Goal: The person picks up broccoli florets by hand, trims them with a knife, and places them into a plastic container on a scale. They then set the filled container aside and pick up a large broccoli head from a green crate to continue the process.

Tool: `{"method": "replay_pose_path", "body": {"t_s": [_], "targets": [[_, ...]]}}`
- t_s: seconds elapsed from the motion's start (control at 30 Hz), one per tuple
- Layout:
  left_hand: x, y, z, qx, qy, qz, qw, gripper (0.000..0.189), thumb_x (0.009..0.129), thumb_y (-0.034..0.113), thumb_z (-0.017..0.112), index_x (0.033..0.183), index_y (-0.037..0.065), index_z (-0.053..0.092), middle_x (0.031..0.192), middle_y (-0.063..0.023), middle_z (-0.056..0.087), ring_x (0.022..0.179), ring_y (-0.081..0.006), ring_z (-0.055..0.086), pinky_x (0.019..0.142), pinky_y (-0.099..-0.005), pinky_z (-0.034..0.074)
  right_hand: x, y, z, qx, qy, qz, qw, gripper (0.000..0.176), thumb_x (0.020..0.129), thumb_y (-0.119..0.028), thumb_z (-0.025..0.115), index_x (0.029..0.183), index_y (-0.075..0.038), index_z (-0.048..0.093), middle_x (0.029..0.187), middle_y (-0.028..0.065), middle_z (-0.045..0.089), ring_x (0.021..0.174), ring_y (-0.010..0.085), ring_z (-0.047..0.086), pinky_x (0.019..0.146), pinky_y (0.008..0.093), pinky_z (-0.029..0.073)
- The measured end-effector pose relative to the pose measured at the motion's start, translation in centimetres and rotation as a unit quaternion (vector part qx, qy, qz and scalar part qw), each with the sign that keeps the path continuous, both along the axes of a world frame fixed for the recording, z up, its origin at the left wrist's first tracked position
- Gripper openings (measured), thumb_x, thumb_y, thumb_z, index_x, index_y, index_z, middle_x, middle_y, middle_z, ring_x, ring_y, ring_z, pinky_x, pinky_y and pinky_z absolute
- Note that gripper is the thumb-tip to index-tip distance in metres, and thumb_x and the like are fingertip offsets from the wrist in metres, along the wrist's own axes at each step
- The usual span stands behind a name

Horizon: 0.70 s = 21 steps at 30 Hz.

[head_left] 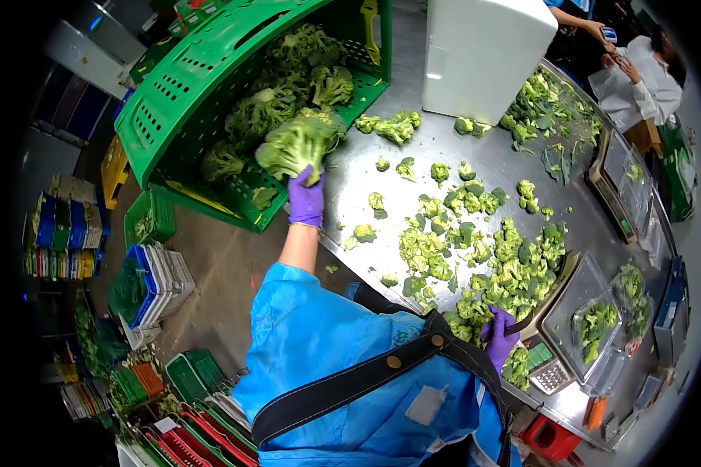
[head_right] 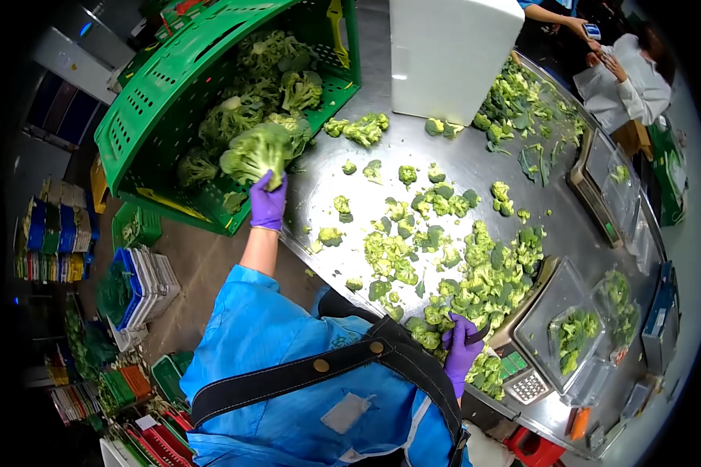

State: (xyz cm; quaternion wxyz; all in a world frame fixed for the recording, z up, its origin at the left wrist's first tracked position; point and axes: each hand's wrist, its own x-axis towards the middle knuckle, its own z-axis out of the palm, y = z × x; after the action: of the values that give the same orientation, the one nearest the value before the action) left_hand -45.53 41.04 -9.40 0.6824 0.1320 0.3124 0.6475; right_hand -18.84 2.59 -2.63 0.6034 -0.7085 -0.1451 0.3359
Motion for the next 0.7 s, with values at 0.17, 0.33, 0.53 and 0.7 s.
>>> {"method": "replay_pose_path", "body": {"t_s": [0.17, 0.33, 0.53, 0.7], "targets": [[-4.4, 2.7, -1.2, -0.091, 0.073, 0.202, 0.972, 0.03, 0.081, 0.012, 0.054, 0.109, 0.003, 0.049, 0.108, -0.0082, 0.053, 0.1, -0.0207, 0.049, 0.087, -0.0356, 0.043, 0.0, 0.3, 0.0, -0.023, 0.011, -0.008, 1.0, 0.019, 0.087, -0.019, 0.054, 0.091, -0.002, 0.062, 0.054, -0.0003, 0.049, 0.043, 0.0045, 0.04, 0.04, 0.0178, 0.027], [-2.9, 1.4, -1.6, -0.089, 0.274, 0.32, 0.903, 0.057, 0.073, 0.003, 0.061, 0.122, -0.006, 0.035, 0.121, -0.0193, 0.043, 0.107, -0.0266, 0.045, 0.091, -0.0369, 0.037, -0.2, 0.5, 0.0, -0.048, 0.02, -0.019, 0.998, 0.019, 0.087, -0.019, 0.053, 0.09, -0.003, 0.062, 0.053, -0.0002, 0.049, 0.042, 0.0046, 0.04, 0.04, 0.0179, 0.027], [-4.9, 3.2, -5.1, -0.055, 0.537, 0.302, 0.785, 0.065, 0.07, 0.004, 0.063, 0.124, -0.009, 0.03, 0.122, -0.0214, 0.042, 0.108, -0.0283, 0.044, 0.093, -0.0357, 0.036, 0.0, 0.9, 0.0, -0.051, 0.02, -0.021, 0.998, 0.019, 0.088, -0.019, 0.053, 0.09, -0.003, 0.062, 0.052, 0.0, 0.049, 0.041, 0.0047, 0.039, 0.039, 0.0181, 0.027], [-8.4, 4.7, -1.7, -0.079, 0.61, 0.224, 0.756, 0.048, 0.07, 0.004, 0.059, 0.114, -0.009, 0.045, 0.113, -0.0216, 0.051, 0.102, -0.028, 0.05, 0.089, -0.033, 0.038, 0.0, 1.5, -0.1, -0.067, 0.026, -0.023, 0.997, 0.02, 0.088, -0.02, 0.052, 0.09, -0.003, 0.062, 0.051, 0.0002, 0.049, 0.039, 0.0046, 0.038, 0.038, 0.0184, 0.026]]}}
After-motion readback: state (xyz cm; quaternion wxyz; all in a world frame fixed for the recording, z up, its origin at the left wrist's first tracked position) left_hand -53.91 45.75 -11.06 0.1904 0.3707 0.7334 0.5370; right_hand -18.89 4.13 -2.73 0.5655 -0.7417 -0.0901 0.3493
